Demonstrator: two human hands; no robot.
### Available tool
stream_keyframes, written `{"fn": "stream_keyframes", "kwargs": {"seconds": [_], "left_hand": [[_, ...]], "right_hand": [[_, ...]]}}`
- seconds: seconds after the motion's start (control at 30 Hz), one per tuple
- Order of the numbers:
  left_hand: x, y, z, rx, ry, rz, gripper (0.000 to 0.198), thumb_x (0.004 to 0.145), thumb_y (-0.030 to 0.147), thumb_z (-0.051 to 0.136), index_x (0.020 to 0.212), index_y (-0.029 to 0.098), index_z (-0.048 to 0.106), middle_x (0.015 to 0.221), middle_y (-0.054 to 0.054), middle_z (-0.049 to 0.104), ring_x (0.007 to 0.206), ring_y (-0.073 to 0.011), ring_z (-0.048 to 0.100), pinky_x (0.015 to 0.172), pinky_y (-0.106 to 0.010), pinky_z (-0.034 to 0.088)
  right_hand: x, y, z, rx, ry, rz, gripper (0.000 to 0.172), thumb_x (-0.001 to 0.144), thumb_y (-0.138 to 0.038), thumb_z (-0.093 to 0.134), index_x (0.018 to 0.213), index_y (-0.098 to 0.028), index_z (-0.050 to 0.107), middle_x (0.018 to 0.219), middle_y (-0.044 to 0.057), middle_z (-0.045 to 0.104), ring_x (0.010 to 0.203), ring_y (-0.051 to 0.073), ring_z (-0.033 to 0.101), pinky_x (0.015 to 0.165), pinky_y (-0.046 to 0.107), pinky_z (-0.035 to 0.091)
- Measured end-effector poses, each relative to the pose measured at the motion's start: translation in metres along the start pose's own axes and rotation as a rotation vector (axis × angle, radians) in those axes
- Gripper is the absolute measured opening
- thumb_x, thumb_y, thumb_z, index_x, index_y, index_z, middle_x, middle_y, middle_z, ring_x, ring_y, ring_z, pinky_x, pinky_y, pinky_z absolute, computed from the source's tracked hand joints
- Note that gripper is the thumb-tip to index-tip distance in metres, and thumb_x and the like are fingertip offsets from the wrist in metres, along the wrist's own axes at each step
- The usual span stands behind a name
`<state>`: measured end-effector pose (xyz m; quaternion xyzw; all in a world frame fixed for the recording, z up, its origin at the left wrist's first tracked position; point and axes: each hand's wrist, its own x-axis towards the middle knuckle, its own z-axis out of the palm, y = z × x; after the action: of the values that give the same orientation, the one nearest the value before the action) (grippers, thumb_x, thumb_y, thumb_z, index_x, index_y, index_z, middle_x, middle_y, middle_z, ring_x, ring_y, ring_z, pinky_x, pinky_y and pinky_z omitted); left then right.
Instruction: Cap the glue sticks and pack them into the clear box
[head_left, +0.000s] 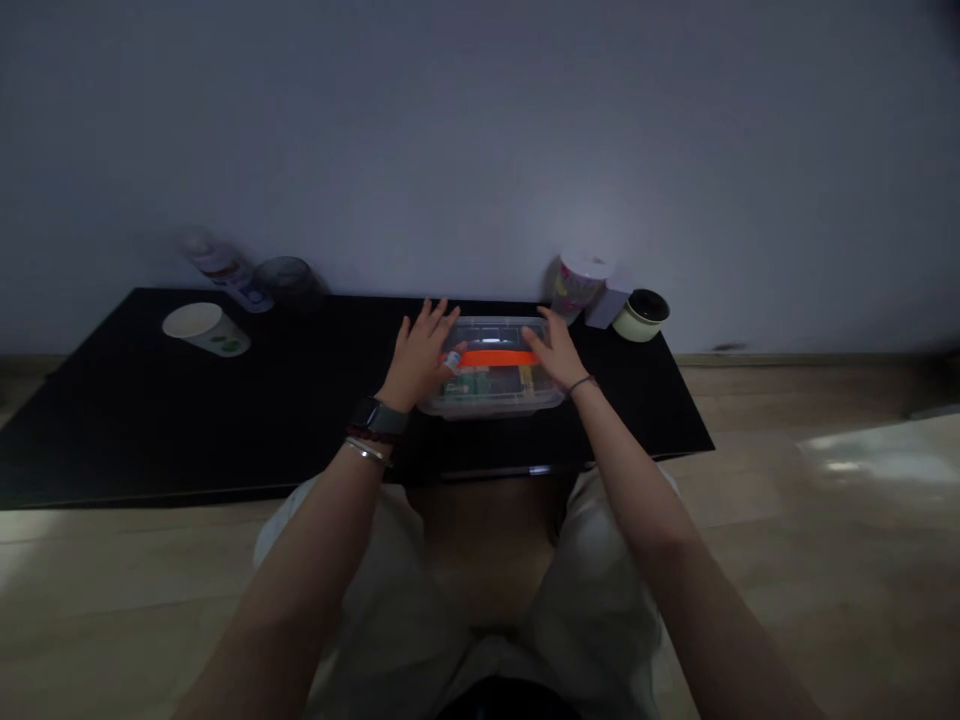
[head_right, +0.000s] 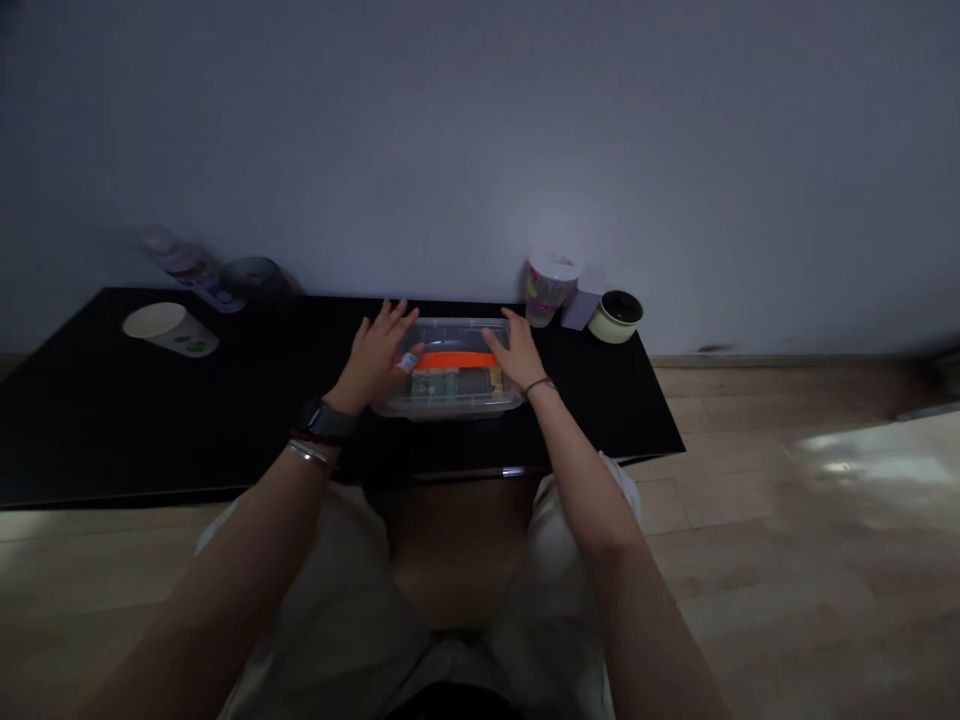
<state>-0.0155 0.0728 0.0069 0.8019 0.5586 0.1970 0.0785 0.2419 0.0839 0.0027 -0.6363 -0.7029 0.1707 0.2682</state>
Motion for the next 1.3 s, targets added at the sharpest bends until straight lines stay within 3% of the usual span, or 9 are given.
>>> {"fn": "stream_keyframes", "kwargs": {"seconds": [0.1, 0.23, 0.3, 0.4, 0.5, 0.67, 1.07, 1.17, 1.3], "left_hand": [[0.003, -0.007, 0.002, -0.075, -0.065, 0.05, 0.06, 0.094, 0.034, 0.053, 0.152, 0.022, 0.041, 0.163, -0.013, 0.034, 0.155, -0.0335, 0.013, 0.12, -0.063, 0.021], [0.005, -0.015, 0.007, -0.156, -0.067, 0.085, 0.066, 0.086, 0.029, 0.063, 0.149, 0.018, 0.046, 0.162, -0.014, 0.035, 0.155, -0.0355, 0.015, 0.121, -0.06, 0.024], [0.006, -0.017, 0.009, -0.185, -0.045, 0.099, 0.065, 0.085, 0.027, 0.064, 0.147, 0.018, 0.048, 0.162, -0.013, 0.036, 0.155, -0.0346, 0.016, 0.122, -0.057, 0.024], [0.006, -0.018, 0.011, -0.206, -0.039, 0.099, 0.063, 0.085, 0.029, 0.064, 0.146, 0.017, 0.05, 0.161, -0.013, 0.037, 0.155, -0.034, 0.015, 0.123, -0.054, 0.022], [0.007, -0.018, 0.011, -0.203, -0.034, 0.103, 0.062, 0.087, 0.031, 0.063, 0.146, 0.016, 0.05, 0.16, -0.013, 0.038, 0.155, -0.0336, 0.015, 0.125, -0.053, 0.02], [0.008, -0.019, 0.011, -0.187, -0.046, 0.115, 0.062, 0.087, 0.032, 0.061, 0.145, 0.012, 0.05, 0.16, -0.015, 0.038, 0.155, -0.0343, 0.013, 0.125, -0.053, 0.02], [0.008, -0.02, 0.013, -0.234, -0.033, 0.098, 0.063, 0.085, 0.03, 0.064, 0.144, 0.016, 0.051, 0.16, -0.014, 0.038, 0.155, -0.0345, 0.015, 0.124, -0.055, 0.021], [0.007, -0.021, 0.016, -0.326, 0.044, 0.061, 0.059, 0.087, 0.033, 0.061, 0.144, 0.017, 0.052, 0.159, -0.014, 0.041, 0.153, -0.0333, 0.022, 0.123, -0.056, 0.023], [0.004, -0.034, 0.022, -0.525, 0.235, -0.162, 0.058, 0.092, 0.04, 0.056, 0.146, 0.018, 0.048, 0.158, -0.016, 0.041, 0.149, -0.0298, 0.034, 0.124, -0.052, 0.024]], "right_hand": [[-0.001, 0.007, -0.012, 0.005, -0.011, 0.12, 0.071, 0.1, -0.058, 0.038, 0.151, -0.008, 0.037, 0.152, 0.023, 0.045, 0.143, 0.028, 0.042, 0.116, 0.043, 0.036], [-0.01, 0.009, -0.037, -0.083, -0.333, 0.292, 0.08, 0.088, -0.074, 0.05, 0.135, -0.009, 0.055, 0.131, 0.024, 0.063, 0.118, 0.034, 0.064, 0.098, 0.041, 0.049], [-0.014, 0.006, -0.044, -0.159, -0.382, 0.311, 0.076, 0.085, -0.077, 0.054, 0.119, -0.01, 0.064, 0.118, 0.022, 0.07, 0.105, 0.033, 0.069, 0.087, 0.037, 0.052], [-0.017, 0.0, -0.047, -0.267, -0.262, 0.275, 0.065, 0.086, -0.073, 0.057, 0.11, -0.013, 0.068, 0.108, 0.018, 0.073, 0.1, 0.03, 0.07, 0.08, 0.033, 0.051], [-0.02, -0.005, -0.043, -0.351, -0.161, 0.231, 0.057, 0.092, -0.067, 0.053, 0.108, -0.015, 0.07, 0.104, 0.017, 0.074, 0.102, 0.03, 0.07, 0.083, 0.033, 0.049], [-0.026, -0.01, -0.039, -0.464, -0.133, 0.24, 0.056, 0.097, -0.064, 0.045, 0.112, -0.015, 0.068, 0.107, 0.02, 0.073, 0.104, 0.032, 0.069, 0.083, 0.037, 0.051], [-0.038, -0.037, -0.033, -0.536, -0.039, 0.276, 0.043, 0.103, -0.045, 0.035, 0.117, -0.017, 0.065, 0.104, 0.02, 0.071, 0.099, 0.034, 0.069, 0.085, 0.044, 0.052], [-0.037, -0.032, -0.031, -0.447, 0.005, 0.229, 0.046, 0.102, -0.047, 0.038, 0.132, -0.017, 0.057, 0.12, 0.02, 0.067, 0.107, 0.035, 0.066, 0.089, 0.046, 0.052], [-0.034, -0.023, -0.02, -0.238, 0.032, 0.073, 0.068, 0.097, -0.052, 0.045, 0.154, -0.017, 0.033, 0.156, 0.021, 0.038, 0.132, 0.035, 0.052, 0.1, 0.047, 0.05]]}}
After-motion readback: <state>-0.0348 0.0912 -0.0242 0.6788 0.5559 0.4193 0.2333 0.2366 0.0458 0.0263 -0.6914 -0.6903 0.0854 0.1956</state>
